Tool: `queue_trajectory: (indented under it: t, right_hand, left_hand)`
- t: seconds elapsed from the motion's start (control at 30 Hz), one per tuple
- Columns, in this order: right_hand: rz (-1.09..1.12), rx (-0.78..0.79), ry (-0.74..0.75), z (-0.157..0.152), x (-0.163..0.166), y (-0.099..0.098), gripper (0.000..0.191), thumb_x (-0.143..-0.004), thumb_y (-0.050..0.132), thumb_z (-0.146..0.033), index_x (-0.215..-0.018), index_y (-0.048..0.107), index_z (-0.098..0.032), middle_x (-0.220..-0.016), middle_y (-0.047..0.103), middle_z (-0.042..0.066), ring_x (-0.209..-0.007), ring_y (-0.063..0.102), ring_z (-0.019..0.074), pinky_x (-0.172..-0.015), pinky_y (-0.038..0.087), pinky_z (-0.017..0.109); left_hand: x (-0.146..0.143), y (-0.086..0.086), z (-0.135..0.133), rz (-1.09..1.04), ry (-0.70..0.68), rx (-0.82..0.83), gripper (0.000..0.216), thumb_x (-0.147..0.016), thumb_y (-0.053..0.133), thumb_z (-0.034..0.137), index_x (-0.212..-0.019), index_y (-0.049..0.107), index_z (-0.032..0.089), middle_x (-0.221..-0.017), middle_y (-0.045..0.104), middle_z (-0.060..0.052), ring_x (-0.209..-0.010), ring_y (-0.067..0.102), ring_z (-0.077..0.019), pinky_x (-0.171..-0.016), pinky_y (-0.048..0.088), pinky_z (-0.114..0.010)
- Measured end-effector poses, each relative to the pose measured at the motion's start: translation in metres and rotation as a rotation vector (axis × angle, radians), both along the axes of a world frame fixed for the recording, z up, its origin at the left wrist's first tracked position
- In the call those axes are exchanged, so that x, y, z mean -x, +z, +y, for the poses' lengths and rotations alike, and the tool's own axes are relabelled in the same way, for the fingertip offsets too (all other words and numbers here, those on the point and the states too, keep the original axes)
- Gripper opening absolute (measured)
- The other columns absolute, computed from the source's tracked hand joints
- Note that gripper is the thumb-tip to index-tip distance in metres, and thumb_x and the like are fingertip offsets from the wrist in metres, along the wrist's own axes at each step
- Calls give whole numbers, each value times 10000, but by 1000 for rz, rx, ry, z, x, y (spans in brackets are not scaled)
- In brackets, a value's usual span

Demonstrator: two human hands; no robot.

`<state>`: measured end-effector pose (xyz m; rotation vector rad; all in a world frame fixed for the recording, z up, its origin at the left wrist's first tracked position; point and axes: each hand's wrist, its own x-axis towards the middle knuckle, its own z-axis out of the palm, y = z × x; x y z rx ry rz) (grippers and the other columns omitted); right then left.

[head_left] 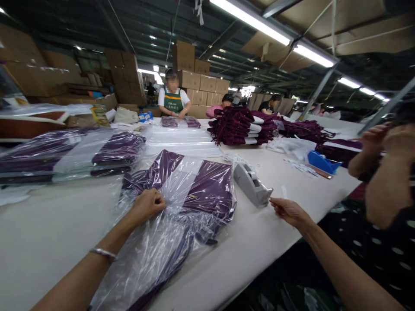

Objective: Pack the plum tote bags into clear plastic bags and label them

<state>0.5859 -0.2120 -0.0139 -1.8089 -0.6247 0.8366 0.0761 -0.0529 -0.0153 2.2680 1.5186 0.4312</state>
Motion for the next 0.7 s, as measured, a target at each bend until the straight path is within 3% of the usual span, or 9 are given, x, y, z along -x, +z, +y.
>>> queue_trajectory:
  t: [0.1, 0.2, 0.33, 0.43, 0.5, 0.57, 0.7]
  right_hand:
    - [-153, 114, 25, -7, -9, -1, 232, -503, 830, -357, -531, 669, -192, -546, 619, 72, -476, 476, 146, -451, 393, 295]
    - [-261, 97, 263, -2, 18, 20, 336, -536, 834, -503, -647, 752, -197, -732, 705, 127, -641, 590, 217, -578, 491, 336]
    - [-273, 2, 806, 28, 131, 71, 351, -739, 743, -544, -752, 760, -194, -747, 691, 80, -724, 600, 195, -701, 498, 304]
    - [-172, 31, 1242, 66, 231, 91, 275, -780, 715, -469, -793, 757, -198, -742, 701, 28, -655, 585, 148, -641, 468, 268]
    - [-202, 29, 1433, 96, 282, 88, 181, -768, 717, -374, -772, 758, -198, -690, 693, -5, -614, 575, 123, -600, 433, 239]
    - [-375, 63, 1536, 124, 318, 77, 106, -745, 713, -290, -698, 749, -202, -629, 680, -27, -578, 573, 112, -564, 406, 224]
    - [-867, 153, 1540, 165, 355, 56, 182, -634, 755, -192, -476, 669, -217, -456, 599, -56, -484, 569, 117, -498, 379, 218]
  left_hand:
    - [0, 2, -5, 13, -21, -60, 151, -731, 608, 276, -666, 721, 199, -826, 690, -25, -809, 598, -185, -801, 428, -287]
    - [0, 0, -5, -4, 4, -60, 129, -720, 616, 245, -671, 726, 198, -826, 692, -26, -803, 596, -179, -804, 430, -290]
    - [1, -2, -3, 0, 17, -58, 105, -706, 634, 234, -659, 719, 195, -822, 697, -25, -794, 594, -178, -812, 437, -302]
    - [0, -1, -5, 9, 20, -63, 111, -713, 627, 237, -664, 718, 196, -824, 701, -24, -798, 595, -180, -797, 439, -300]
    - [0, 0, -6, 10, 27, -71, 107, -720, 631, 248, -683, 720, 200, -844, 703, -29, -834, 600, -192, -783, 437, -296]
    - [0, 1, -8, 14, 41, -74, 110, -729, 647, 276, -696, 718, 198, -846, 701, -42, -853, 604, -209, -756, 436, -301]
    - [0, 1, -9, 29, 60, -81, 118, -730, 683, 306, -746, 721, 195, -885, 694, -70, -910, 610, -243, -773, 445, -327]
